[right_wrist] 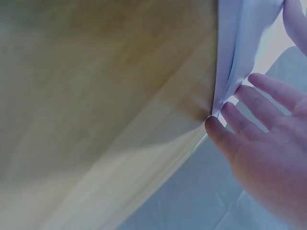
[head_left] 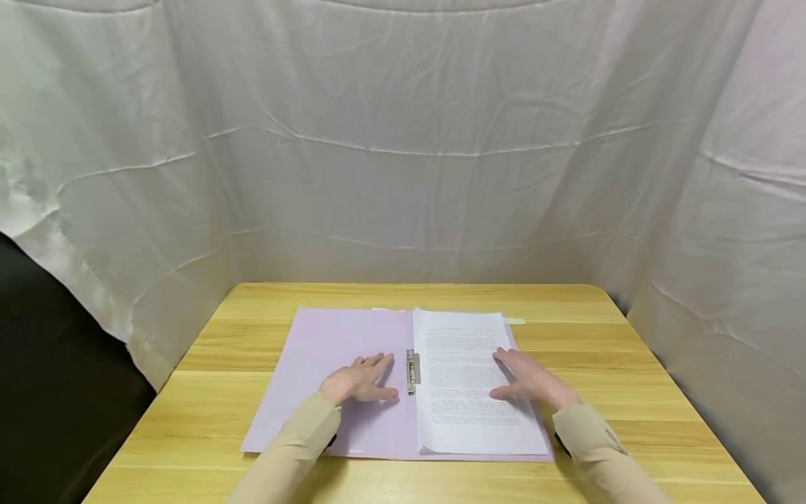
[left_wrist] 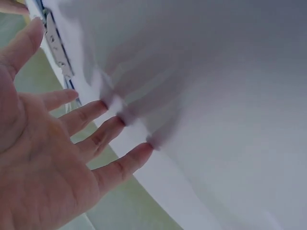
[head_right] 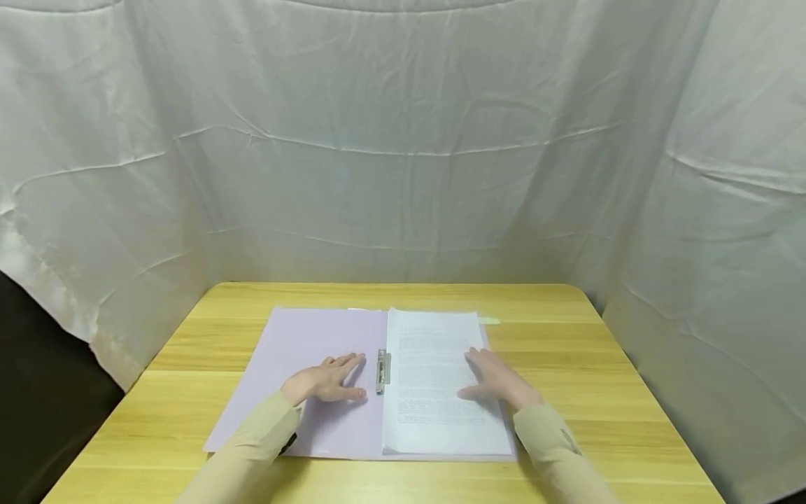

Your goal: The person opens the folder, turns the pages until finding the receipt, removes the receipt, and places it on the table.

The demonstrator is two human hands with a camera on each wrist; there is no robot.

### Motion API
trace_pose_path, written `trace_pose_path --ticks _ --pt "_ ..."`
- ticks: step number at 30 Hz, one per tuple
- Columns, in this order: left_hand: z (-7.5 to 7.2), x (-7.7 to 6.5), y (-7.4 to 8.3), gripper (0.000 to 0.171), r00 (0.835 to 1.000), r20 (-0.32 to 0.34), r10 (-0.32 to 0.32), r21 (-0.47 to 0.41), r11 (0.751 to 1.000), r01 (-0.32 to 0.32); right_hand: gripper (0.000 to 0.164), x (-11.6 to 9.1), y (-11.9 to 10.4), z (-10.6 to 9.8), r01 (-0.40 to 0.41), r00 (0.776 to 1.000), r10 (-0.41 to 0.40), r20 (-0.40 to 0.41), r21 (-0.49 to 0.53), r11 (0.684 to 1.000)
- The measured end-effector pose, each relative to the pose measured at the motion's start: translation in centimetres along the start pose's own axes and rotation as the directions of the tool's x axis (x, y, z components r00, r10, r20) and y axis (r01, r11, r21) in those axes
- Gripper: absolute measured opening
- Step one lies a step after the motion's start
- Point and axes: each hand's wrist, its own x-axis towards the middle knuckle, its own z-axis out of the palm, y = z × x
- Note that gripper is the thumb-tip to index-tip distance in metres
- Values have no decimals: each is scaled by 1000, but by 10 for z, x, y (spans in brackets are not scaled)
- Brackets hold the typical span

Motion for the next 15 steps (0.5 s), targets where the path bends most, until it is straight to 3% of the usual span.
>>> trace_pose_path --ticks 8,15 --pt "-1 1 8 85 1000 4 -25 31 999 25 79 0 2 -3 54 997 -55 -51 -21 998" --pt "9 17 12 82 993 -97 61 -5 998 -62 74 20 15 -6 40 992 -30 -123 80 996"
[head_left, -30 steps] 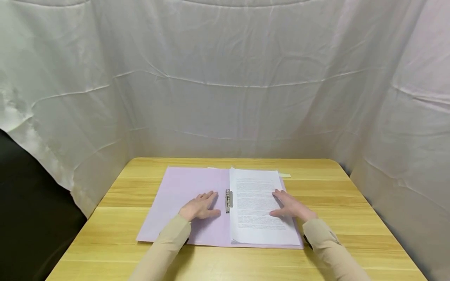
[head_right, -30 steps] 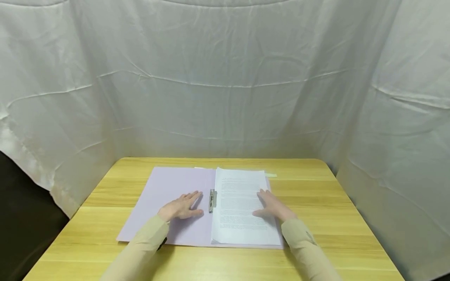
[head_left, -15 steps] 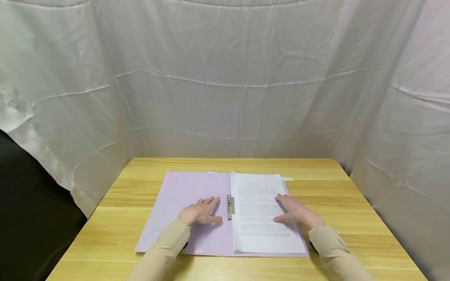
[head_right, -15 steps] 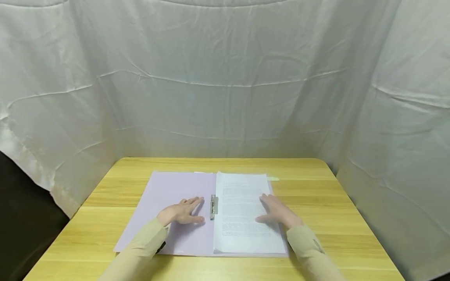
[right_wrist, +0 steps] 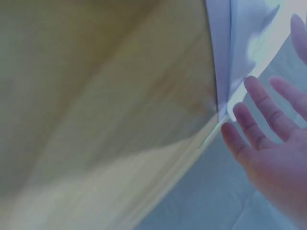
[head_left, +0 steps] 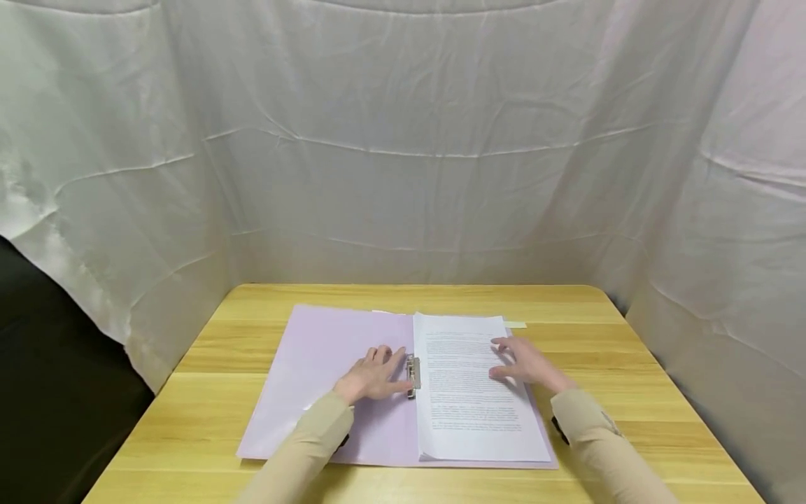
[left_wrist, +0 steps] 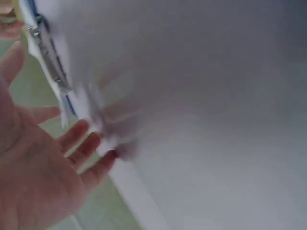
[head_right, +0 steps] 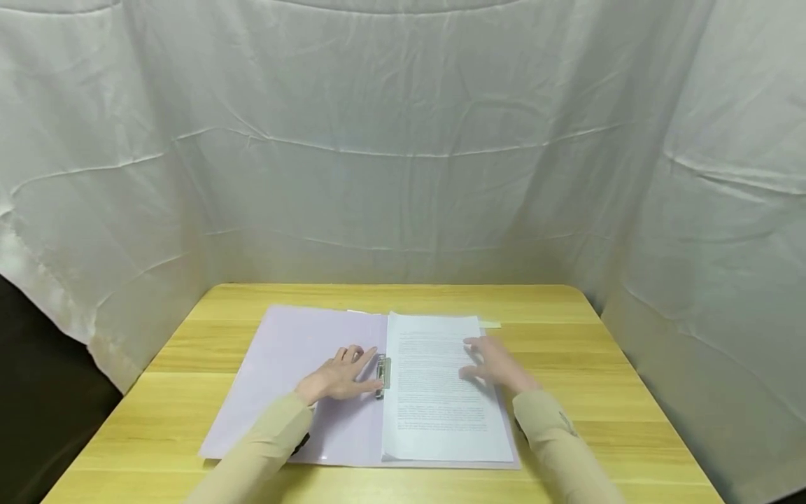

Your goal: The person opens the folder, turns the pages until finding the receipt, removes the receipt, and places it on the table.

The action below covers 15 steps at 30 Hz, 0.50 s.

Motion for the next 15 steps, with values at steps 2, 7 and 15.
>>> trace_pose_path --ticks 2,7,15 --pt "4 5 0 81 1000 -3 29 -37 999 -29 73 7 5 1 -11 1000 11 -19 21 1000" --pt "9 11 0 84 998 45 54 -81 995 -50 70 20 14 2 -3 998 5 -61 29 1000" --pt "7 7 5 89 996 85 35 -82 996 -28 68 32 19 0 -21 994 23 -107 25 999"
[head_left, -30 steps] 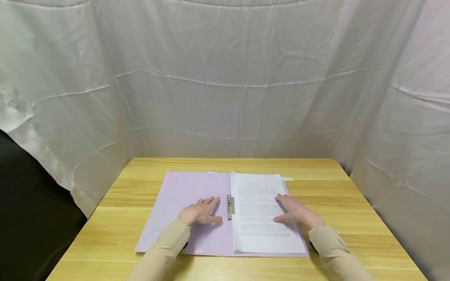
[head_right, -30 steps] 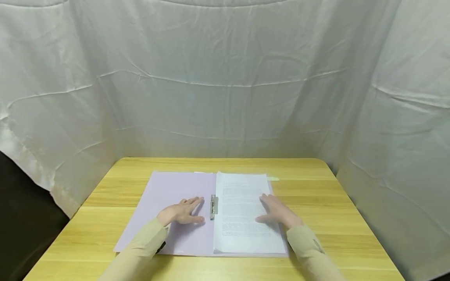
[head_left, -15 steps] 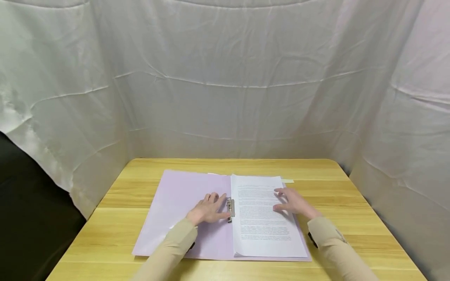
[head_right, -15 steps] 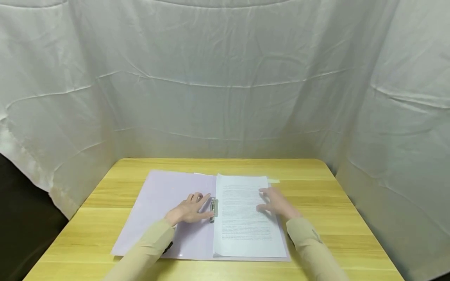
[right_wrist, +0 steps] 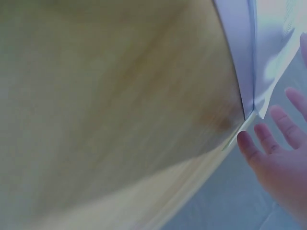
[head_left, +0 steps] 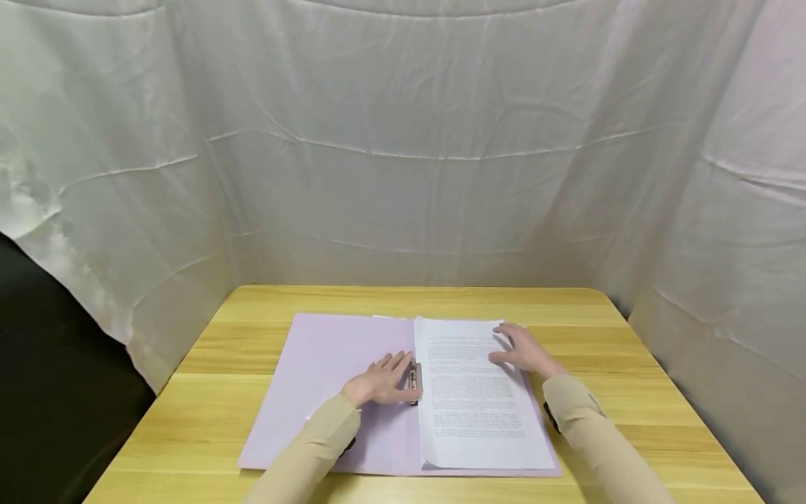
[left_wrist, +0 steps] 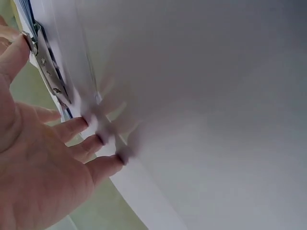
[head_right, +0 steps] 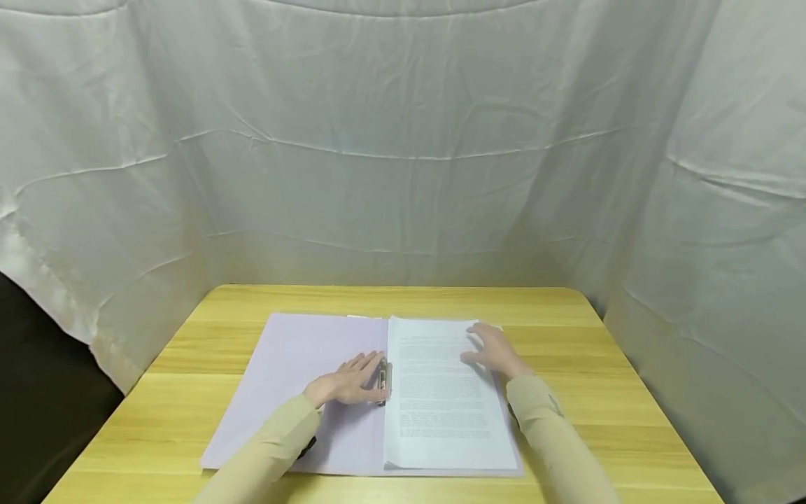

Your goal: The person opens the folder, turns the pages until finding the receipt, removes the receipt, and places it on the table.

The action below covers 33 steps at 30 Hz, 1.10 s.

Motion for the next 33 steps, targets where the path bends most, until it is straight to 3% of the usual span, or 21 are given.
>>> trace_pose_path --ticks 14,23,33 --pt "2 -7 6 82 1000 23 3 15 1000 -3 68 18 6 1 -100 995 100 16 -7 995" --pt "2 -9 4 80 999 24 25 1 1000 -25 62 25 11 4 -102 995 102 2 -32 994" --pt "4 -8 1 81 999 24 35 -4 999 -35 51 25 7 3 -166 984 166 -70 -6 986"
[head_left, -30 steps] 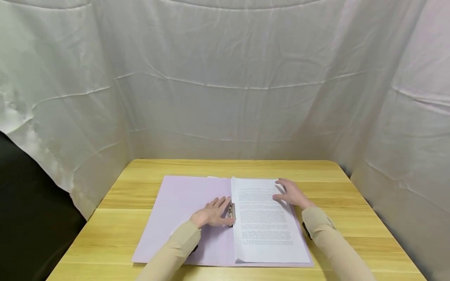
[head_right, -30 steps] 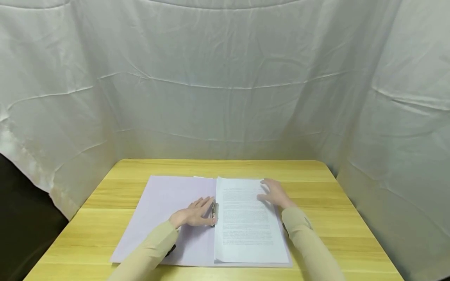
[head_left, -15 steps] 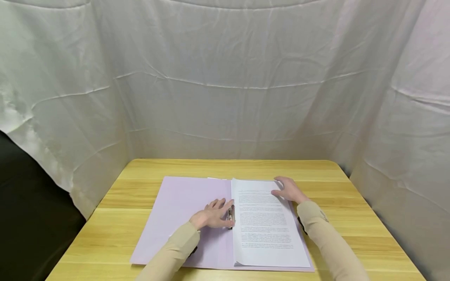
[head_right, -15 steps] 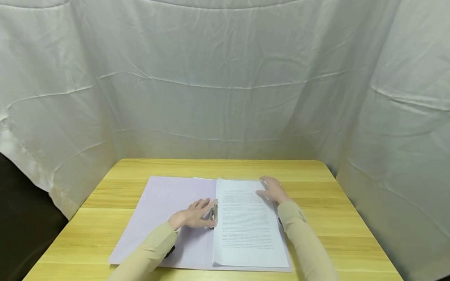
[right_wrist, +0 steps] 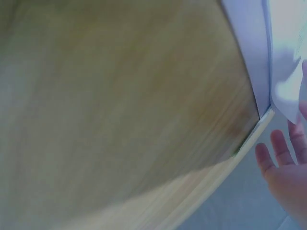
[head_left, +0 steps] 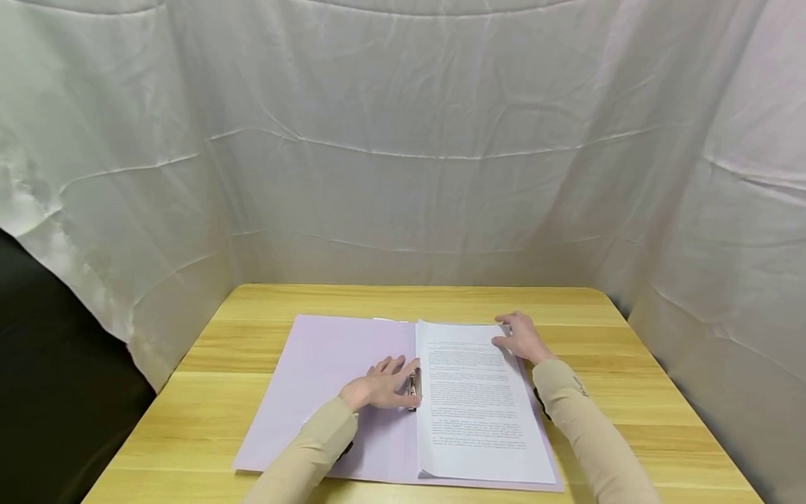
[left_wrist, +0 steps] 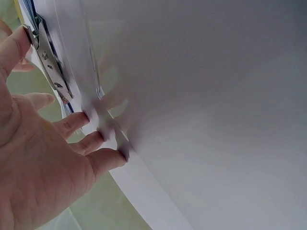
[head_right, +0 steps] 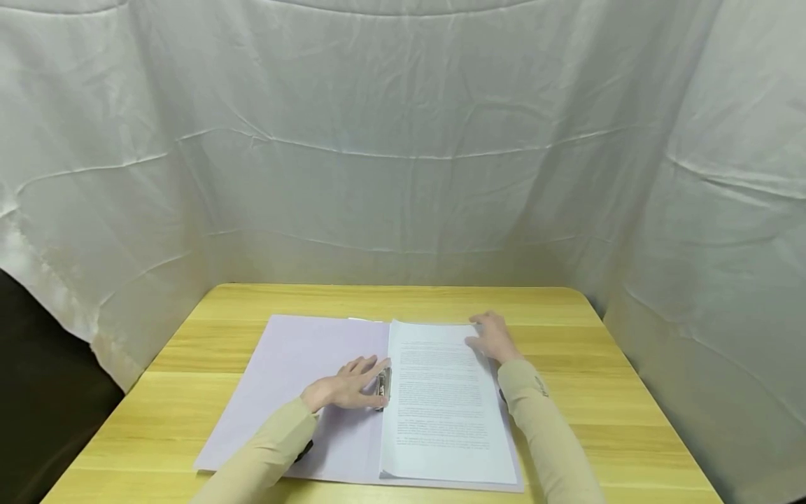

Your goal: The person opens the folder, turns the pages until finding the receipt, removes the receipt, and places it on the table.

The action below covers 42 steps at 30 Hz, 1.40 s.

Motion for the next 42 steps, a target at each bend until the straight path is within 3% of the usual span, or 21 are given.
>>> trace_pose_path --ticks 8,18,24,30,36,42 --pt "-2 -2 1 82 1000 14 -4 -10 1000 4 36 4 2 0 -72 994 78 -77 72 995" --pt "12 12 -14 85 1000 1 20 -30 999 -20 24 3 4 -1 -34 993 32 -115 -12 999" --pt "2 3 -5 84 1000 19 8 -8 1000 -8 15 3 4 -2 -25 989 15 -147 -64 998" --pt "-4 -4 2 82 1000 23 -11 5 1000 11 7 1 3 -1 -37 982 28 -186 -46 998" --pt "4 4 -4 82 1000 24 -11 -2 1000 11 13 -1 5 -1 -26 977 29 -210 21 999" --pt "8 6 -6 82 1000 0 -12 -12 1000 12 27 -4 3 -3 -69 984 89 -157 130 989"
